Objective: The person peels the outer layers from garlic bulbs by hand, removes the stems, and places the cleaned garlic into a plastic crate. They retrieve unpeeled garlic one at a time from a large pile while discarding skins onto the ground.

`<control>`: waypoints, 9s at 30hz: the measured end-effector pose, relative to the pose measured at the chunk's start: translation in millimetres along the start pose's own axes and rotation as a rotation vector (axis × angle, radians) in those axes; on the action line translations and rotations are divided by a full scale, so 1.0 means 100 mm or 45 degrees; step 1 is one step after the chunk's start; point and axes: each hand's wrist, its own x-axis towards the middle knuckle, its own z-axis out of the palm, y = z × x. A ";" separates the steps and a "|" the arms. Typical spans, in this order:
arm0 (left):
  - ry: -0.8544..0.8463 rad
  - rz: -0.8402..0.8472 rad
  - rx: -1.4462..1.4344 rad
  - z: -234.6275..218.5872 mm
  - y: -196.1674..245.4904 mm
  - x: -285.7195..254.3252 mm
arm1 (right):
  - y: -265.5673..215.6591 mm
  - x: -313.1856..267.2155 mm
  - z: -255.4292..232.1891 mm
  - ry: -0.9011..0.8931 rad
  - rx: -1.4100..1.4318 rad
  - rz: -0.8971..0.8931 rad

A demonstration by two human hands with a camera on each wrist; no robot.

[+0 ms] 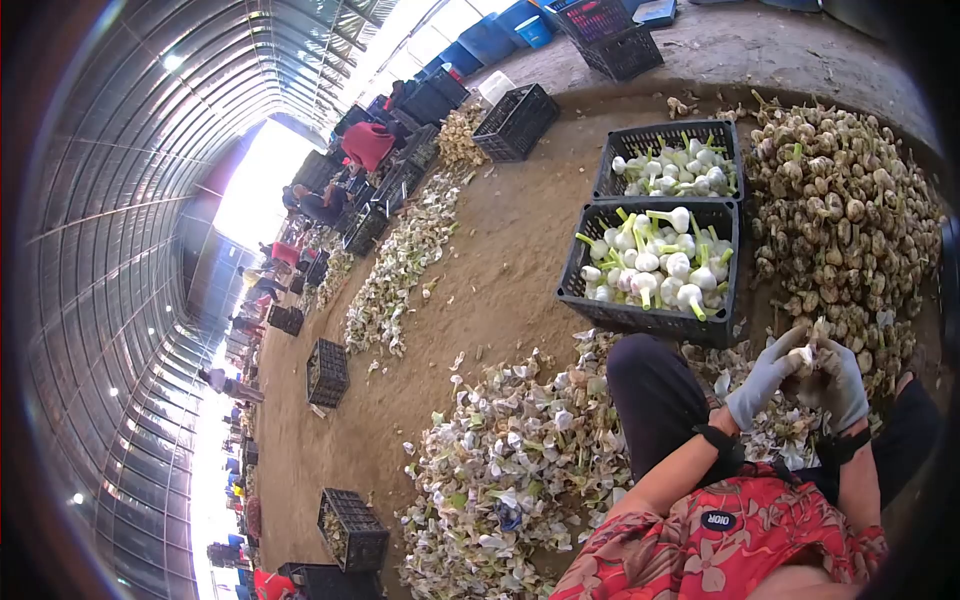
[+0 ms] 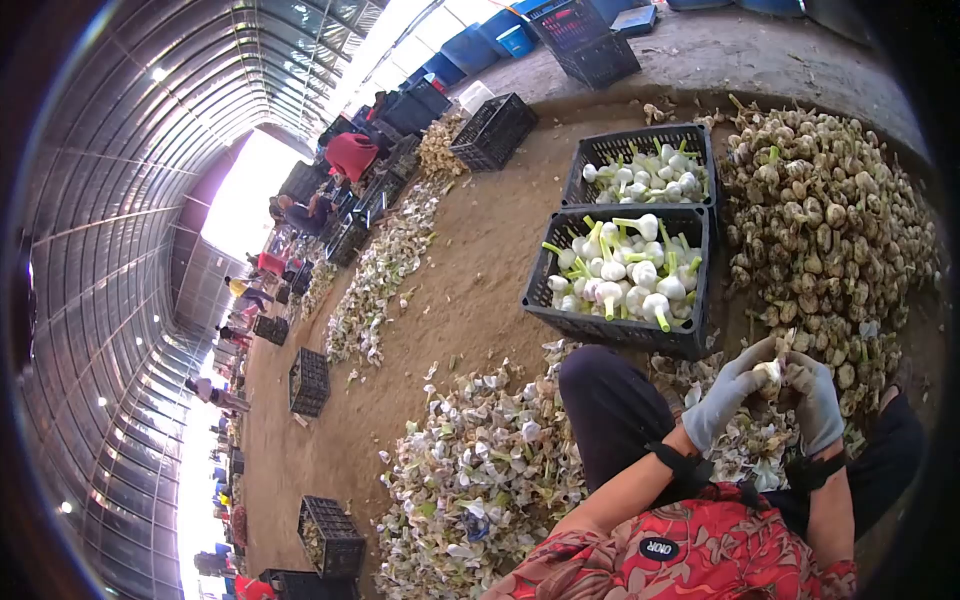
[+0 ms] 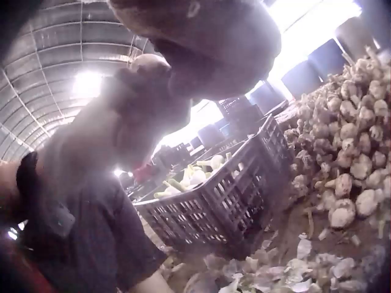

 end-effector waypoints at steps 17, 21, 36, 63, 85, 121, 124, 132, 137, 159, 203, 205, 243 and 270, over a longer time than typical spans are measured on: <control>-0.018 -0.612 -0.978 0.22 -0.03 0.15 | 0.00 0.04 -0.01 0.207 -0.003 -0.066; 0.296 0.005 -0.289 0.19 -0.30 0.22 | 0.67 0.33 -0.44 0.399 0.137 -0.156; 0.627 0.465 0.571 0.22 -0.38 0.07 | 0.68 0.29 -0.22 0.432 -0.429 -0.413; -0.254 -0.354 -0.351 0.17 0.64 0.23 | 0.42 0.42 -0.44 0.860 -0.460 -0.126; -0.381 -0.503 0.062 0.13 0.62 0.88 | -0.52 0.42 -0.31 0.513 -0.883 -0.327; -0.055 -0.377 0.164 0.29 0.46 1.09 | -0.74 0.73 -0.56 0.120 -0.212 0.268; -0.055 -0.422 0.122 0.25 0.39 1.12 | -0.67 0.77 -0.67 0.099 -0.072 0.374; -0.036 -0.467 -0.045 0.22 0.41 1.14 | -0.90 0.69 -0.62 0.094 -0.054 0.286; -0.024 -0.265 0.298 0.27 0.45 1.15 | -0.76 0.70 -0.50 0.246 -1.095 -0.586; -0.331 -0.475 0.068 0.15 0.55 1.10 | -0.77 0.76 -0.51 0.240 -1.354 -0.639; 0.031 -0.298 0.121 0.70 0.34 0.48 | -0.72 0.55 -0.73 0.015 -0.007 0.246; 0.085 -0.232 0.118 0.72 0.29 0.50 | -0.79 0.56 -0.70 -0.058 -0.148 0.054; -1.199 0.002 2.231 0.58 -2.72 1.61 | -1.78 -0.04 -1.71 0.998 0.331 -0.542; 0.366 0.374 0.797 0.59 0.23 0.36 | -0.62 0.38 -0.36 -0.095 -0.201 0.118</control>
